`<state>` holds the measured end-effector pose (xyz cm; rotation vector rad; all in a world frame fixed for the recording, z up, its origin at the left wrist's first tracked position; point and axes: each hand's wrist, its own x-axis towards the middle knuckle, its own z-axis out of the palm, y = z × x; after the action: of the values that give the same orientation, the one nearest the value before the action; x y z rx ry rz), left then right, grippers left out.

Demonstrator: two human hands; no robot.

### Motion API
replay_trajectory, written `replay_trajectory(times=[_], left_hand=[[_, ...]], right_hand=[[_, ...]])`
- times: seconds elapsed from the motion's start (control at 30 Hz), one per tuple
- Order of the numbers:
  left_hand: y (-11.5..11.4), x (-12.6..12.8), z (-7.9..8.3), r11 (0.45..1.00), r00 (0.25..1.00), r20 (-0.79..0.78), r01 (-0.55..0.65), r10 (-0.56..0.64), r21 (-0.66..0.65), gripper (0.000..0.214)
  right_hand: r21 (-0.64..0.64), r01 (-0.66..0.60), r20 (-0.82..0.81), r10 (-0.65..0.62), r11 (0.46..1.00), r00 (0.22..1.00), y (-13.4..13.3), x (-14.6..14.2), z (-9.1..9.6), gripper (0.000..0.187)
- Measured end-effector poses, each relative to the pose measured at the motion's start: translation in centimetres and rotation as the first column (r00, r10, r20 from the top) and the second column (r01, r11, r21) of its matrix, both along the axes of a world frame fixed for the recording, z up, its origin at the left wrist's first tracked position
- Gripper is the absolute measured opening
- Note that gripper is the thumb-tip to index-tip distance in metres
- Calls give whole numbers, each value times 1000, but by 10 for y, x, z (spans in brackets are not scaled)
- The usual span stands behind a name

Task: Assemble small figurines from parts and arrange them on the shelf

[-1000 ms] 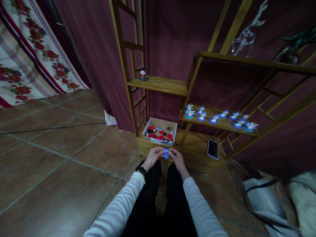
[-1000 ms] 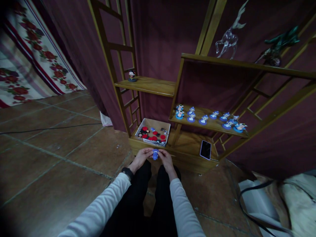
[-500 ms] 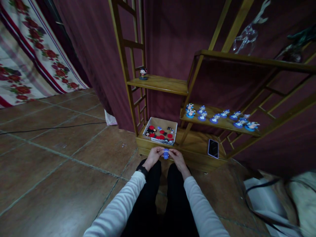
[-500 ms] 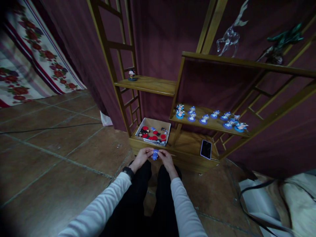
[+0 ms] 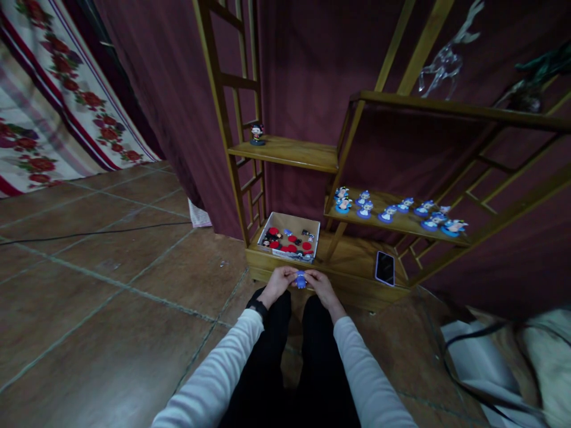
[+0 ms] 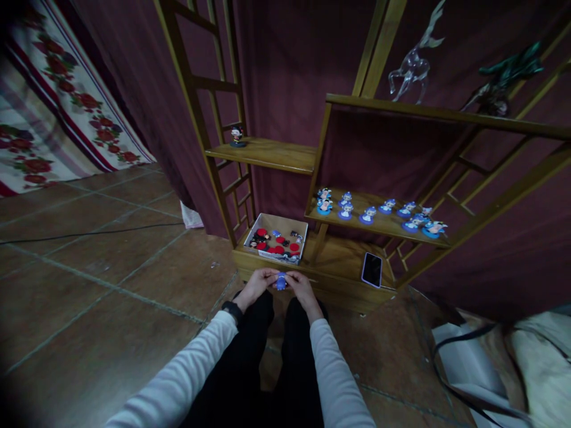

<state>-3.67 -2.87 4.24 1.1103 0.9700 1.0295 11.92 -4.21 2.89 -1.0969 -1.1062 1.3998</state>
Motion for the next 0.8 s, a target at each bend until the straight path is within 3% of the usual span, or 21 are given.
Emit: replay_trajectory(times=[0.4, 0.53, 0.8], left_hand=[[3, -1, 5, 991, 992, 124, 26, -9, -131, 32], [3, -2, 5, 985, 987, 131, 108, -91, -131, 42], [6, 2, 0, 991, 993, 119, -11, 27, -137, 42]], right_hand=[[-172, 57, -172, -86, 984, 981, 6, -5, -3, 33], [-161, 70, -196, -102, 984, 975, 7, -6, -7, 33], [-78, 0, -138, -10, 997, 990, 1, -7, -4, 40]])
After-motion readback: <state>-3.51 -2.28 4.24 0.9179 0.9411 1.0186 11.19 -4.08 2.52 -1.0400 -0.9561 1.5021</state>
